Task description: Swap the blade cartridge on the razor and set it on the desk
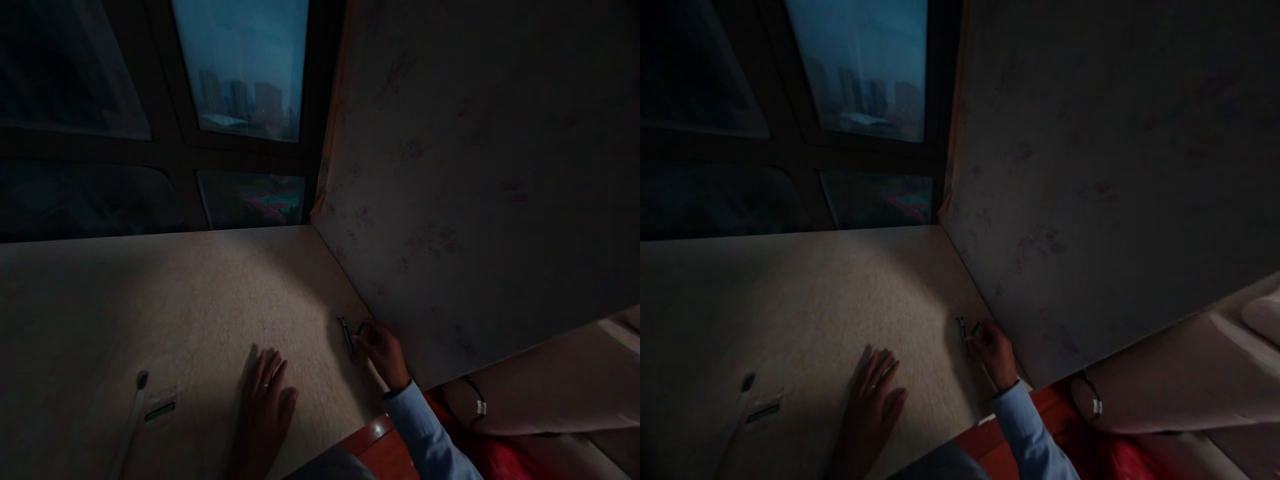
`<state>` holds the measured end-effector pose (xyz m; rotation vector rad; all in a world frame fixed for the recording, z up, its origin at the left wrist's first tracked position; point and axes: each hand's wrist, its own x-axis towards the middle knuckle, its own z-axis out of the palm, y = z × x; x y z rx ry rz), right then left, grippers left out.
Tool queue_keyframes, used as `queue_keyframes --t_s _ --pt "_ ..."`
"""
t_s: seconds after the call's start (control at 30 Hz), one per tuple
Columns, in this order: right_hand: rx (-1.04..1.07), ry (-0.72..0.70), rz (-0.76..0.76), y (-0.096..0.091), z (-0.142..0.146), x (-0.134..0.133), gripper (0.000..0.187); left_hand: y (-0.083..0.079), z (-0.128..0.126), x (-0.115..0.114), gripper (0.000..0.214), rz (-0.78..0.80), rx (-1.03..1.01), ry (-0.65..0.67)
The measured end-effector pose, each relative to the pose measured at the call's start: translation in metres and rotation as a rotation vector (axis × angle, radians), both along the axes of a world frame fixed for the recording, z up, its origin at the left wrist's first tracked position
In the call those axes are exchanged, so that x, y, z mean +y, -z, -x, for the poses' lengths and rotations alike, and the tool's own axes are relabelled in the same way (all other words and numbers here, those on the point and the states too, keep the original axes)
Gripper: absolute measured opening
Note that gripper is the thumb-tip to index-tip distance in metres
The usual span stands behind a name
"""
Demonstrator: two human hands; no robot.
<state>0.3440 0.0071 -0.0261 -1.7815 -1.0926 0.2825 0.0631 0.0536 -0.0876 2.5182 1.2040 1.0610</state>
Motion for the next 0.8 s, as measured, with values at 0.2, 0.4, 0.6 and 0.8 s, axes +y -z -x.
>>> queue_keyframes --t_s 0.2,0.4,0.6,0.8 --pt "-0.019 0.022 0.054 0.021 -0.011 0.010 0.060 0.010 -0.011 -0.005 0.052 -0.269 0.289 -0.049" --pt "-0.035 0.021 0.082 0.037 -0.019 0.017 0.054 0.024 -0.007 -0.003 0.057 -0.283 0.271 -0.035" --pt "0.015 0.118 0.076 0.043 -0.022 0.015 0.052 0.040 -0.008 -0.004 0.065 -0.243 0.255 -0.050" --pt "0.019 0.168 0.120 0.044 -0.021 0.011 0.055 0.046 -0.014 -0.011 0.071 -0.188 0.212 -0.092"
